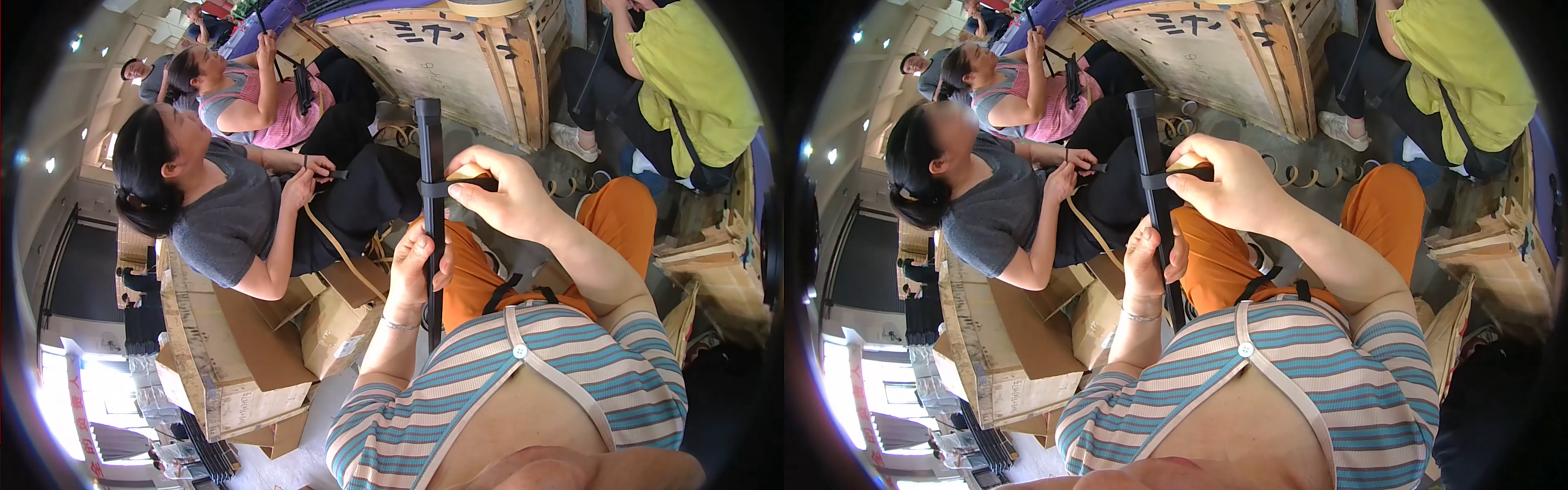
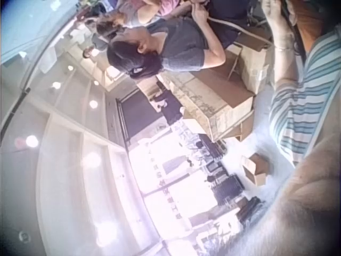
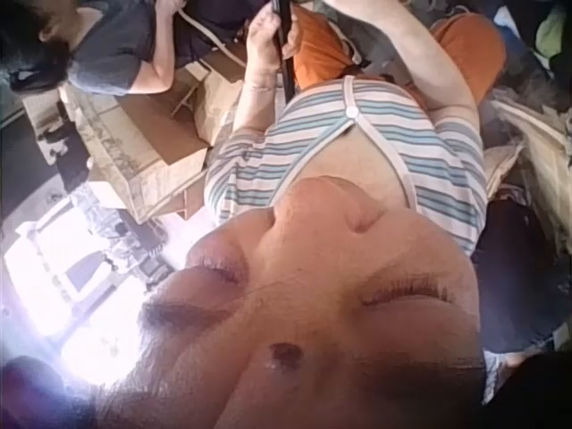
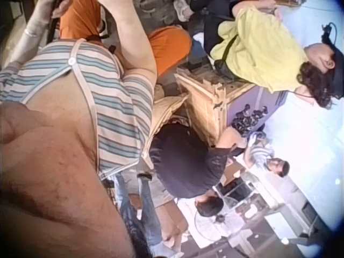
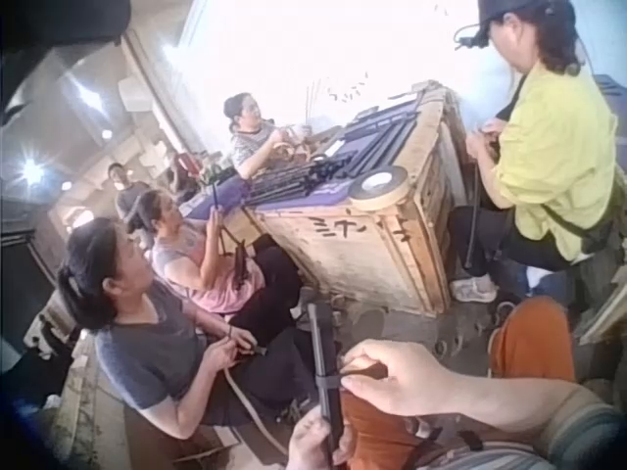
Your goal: Apply strips of adhesive tape to black plastic rails as part of an assembly process.
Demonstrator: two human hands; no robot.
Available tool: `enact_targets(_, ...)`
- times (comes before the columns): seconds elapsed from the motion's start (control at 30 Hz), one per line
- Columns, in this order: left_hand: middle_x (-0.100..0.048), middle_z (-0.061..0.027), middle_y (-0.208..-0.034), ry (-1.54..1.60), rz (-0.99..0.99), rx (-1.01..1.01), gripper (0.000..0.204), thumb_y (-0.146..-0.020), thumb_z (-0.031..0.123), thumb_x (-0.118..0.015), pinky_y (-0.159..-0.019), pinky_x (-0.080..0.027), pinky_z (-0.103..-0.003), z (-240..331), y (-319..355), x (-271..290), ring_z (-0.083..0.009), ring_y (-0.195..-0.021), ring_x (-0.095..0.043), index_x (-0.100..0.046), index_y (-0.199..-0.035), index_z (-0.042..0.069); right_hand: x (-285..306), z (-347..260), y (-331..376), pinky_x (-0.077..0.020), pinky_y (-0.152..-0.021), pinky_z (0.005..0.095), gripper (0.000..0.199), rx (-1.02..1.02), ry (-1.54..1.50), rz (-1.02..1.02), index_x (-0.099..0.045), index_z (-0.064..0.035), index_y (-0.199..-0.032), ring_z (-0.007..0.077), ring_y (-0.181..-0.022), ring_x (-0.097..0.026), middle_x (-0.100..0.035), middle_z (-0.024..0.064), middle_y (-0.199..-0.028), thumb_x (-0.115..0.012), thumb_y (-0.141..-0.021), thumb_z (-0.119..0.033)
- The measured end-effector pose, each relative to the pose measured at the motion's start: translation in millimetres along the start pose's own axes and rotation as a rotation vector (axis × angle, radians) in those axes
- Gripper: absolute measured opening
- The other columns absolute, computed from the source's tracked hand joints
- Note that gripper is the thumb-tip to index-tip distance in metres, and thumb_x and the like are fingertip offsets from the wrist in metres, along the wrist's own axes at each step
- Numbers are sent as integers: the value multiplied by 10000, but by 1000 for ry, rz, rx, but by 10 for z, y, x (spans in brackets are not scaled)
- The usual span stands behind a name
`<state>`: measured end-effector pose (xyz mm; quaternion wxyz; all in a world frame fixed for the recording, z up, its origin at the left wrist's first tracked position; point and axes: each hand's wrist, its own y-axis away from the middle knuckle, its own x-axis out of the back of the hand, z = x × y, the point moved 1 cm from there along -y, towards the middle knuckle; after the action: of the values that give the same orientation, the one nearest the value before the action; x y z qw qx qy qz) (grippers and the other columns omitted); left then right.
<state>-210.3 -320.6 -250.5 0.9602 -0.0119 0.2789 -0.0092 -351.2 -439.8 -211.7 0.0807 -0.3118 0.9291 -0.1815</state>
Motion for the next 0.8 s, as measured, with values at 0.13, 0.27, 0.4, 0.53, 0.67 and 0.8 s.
enact_targets(0.13, -458, -70, -554, -121, 90, -67, 393, -877, 377, -533, -313, -274, -206, -35, -8, -18, -93, -352, -349, -462, -966, 1, -11, -25, -9, -452, -589, 247, 207, -24, 212, -45, -623, -4, -924, 140, -651, -592, -642, 84, -793, -625, -777, -149)
enact_targets(0.27, -458, -65, -565, -160, 117, -101, 359, -892, 364, -513, -323, -282, -201, -73, -18, -31, -90, -359, -353, -454, -963, 17, -25, 4, -24, -458, -636, 244, 201, -42, 227, -41, -633, 27, -915, 105, -707, -606, -658, 104, -797, -627, -776, -120)
enact_targets(0.4, -457, -60, -569, -250, 131, -161, 287, -915, 324, -486, -335, -286, -196, -118, -38, -9, -84, -370, -357, -451, -930, 39, -42, 37, -32, -454, -621, 240, 183, -3, 218, -2, -641, 20, -900, 102, -680, -599, -654, 95, -751, -621, -772, -110)
enact_targets(0.53, -452, -58, -566, -359, 172, -195, 264, -926, 298, -472, -342, -284, -194, -167, -37, 16, -79, -375, -355, -447, -920, 36, -84, 93, -47, -440, -598, 227, 144, -62, 190, 20, -656, 0, -874, 79, -646, -574, -644, 78, -701, -611, -768, -86)
enact_targets(0.67, -451, -58, -559, -440, 184, -240, 272, -929, 299, -464, -342, -285, -197, -194, -37, 11, -78, -373, -353, -444, -922, 28, -130, 117, -77, -425, -555, 223, 123, -108, 202, 48, -659, -13, -850, 69, -602, -552, -630, 47, -650, -602, -758, -70)
enact_targets(0.8, -440, -65, -538, -308, 74, -254, 320, -924, 319, -466, -332, -282, -206, -104, -1, -101, -87, -369, -355, -441, -919, 0, -174, 391, -105, -405, -519, 221, 85, -381, 127, 13, -658, -27, -782, 48, -563, -528, -572, 17, -558, -591, -756, -72)
